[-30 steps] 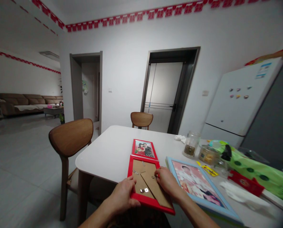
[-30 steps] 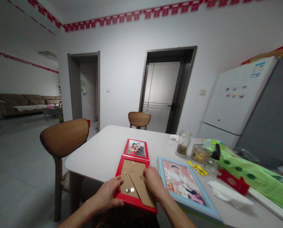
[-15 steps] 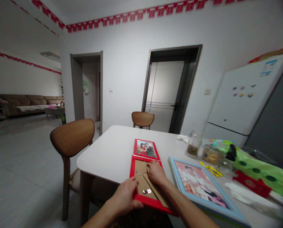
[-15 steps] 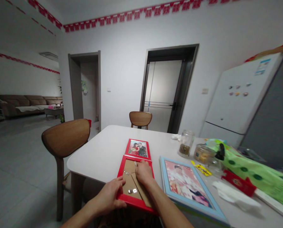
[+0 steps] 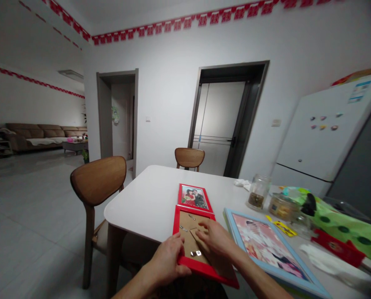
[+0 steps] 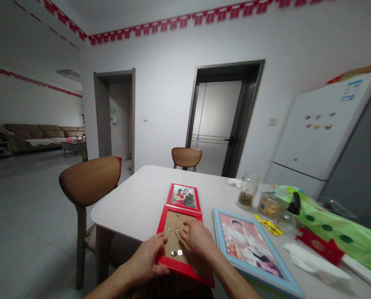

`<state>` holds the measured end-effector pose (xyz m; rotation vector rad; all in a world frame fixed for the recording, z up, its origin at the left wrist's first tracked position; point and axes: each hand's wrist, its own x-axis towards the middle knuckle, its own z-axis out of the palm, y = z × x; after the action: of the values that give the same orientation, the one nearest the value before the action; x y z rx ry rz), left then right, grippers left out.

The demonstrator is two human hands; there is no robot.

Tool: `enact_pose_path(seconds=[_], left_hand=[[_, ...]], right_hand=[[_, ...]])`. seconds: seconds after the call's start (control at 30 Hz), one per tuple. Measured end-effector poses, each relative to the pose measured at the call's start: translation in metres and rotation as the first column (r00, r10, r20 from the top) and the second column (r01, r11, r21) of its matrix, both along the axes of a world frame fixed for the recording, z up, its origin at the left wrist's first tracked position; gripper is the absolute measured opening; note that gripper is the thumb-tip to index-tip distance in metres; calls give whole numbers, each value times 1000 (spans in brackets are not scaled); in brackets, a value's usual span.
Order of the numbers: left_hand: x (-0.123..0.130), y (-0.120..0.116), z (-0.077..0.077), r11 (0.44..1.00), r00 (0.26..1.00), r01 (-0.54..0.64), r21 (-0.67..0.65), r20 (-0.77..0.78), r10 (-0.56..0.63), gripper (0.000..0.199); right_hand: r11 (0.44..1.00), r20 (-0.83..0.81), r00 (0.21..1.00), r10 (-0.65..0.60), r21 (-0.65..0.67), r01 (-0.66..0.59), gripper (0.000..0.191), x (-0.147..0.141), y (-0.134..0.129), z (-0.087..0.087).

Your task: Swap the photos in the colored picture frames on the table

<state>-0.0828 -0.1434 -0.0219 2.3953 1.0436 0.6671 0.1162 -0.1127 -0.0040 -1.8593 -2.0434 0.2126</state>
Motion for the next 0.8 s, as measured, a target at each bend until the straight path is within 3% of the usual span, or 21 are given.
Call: enact_pose_path(seconds=[0.17,0.37,0.57,0.7,0.8], left_hand=[[-1,0,-6,1000,1000,-9,1,-1,9,38],[3,0,-5,996,998,-58,-64,7,58,58],[4,-2,-8,994,998,-62,-85,3,62,76],[8,0,-7,989,968,-74,-124,228,101,74],[11,11,1,963,847,-123,-240,480,228,56]], right_hand=[[999,30,999,37,23,-38,33,3,-26,-7],[999,-93,995,-23,22,26,39,0,-19,-4],[998,-72,996,-49,32,52,34,3,-19,7],[995,-72,997,-40,93,46,36,-2,-19,19],[990,-93,996,-13,142,26,35,-21,-18,33]])
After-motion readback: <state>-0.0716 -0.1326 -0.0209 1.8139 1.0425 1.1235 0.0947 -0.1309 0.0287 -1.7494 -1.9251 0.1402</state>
